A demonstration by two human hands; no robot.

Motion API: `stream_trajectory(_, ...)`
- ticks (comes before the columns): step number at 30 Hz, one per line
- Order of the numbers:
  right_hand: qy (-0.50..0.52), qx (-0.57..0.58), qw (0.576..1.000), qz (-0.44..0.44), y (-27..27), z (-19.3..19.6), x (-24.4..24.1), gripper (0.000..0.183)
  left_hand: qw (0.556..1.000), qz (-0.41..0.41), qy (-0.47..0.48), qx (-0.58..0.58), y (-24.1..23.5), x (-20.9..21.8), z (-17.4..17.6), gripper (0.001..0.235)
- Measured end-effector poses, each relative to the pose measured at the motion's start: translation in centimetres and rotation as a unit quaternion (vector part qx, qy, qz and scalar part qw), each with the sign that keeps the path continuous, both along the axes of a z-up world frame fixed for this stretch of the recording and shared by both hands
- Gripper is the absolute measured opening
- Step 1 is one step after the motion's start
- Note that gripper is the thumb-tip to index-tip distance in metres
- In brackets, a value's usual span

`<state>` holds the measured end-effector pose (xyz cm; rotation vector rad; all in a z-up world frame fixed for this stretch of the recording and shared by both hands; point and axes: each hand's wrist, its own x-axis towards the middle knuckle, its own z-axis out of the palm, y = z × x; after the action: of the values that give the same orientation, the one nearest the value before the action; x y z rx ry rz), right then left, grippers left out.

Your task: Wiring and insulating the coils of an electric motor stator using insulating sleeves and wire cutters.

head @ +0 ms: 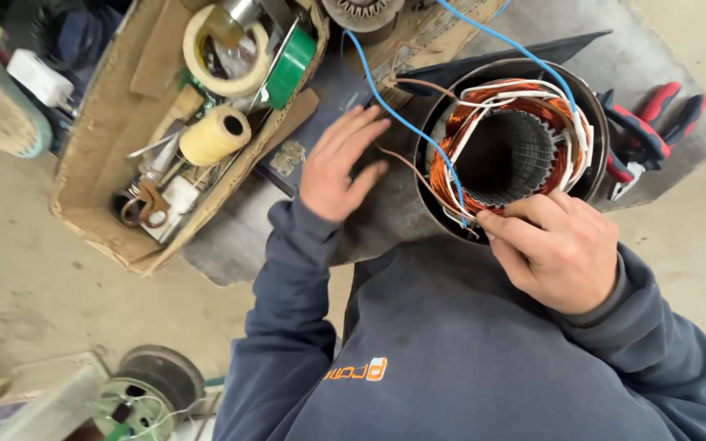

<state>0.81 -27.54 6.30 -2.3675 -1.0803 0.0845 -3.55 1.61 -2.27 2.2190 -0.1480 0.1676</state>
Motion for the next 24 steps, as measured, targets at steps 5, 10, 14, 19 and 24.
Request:
stream_trajectory(5, 0.012, -0.022, 1.000, 0.000, 0.4, 0.5, -0.1, 0.019, 0.998, 0.028, -0.048, 0.031, 0.8, 0.7, -3.6, 0.026)
stream_trajectory(10, 0.026, -0.019, 0.999, -0.005, 0.7, 0.3, -0.1, 0.022, 0.997, 0.055, 0.022, 0.043, 1.8, 0.2, -0.8, 0.011)
stream_trajectory(14, 0.034, -0.032, 0.999, -0.010, 0.8, 0.3, 0.0, 0.022, 0.998, 0.023, 0.058, 0.016, 2.7, -0.4, 0.3, 0.012)
stream_trajectory(19, 0.052, -0.032, 0.998, 0.004, 0.9, 0.2, 0.2, 0.022, 0.925, -0.087, 0.273, -0.248, 4.8, 1.1, 1.1, 0.036)
stream_trajectory(24, 0.059, -0.032, 0.998, 0.000, 1.0, 0.3, 0.2, 0.023, 0.887, -0.152, 0.386, -0.201, 5.5, 3.1, 1.0, 0.037)
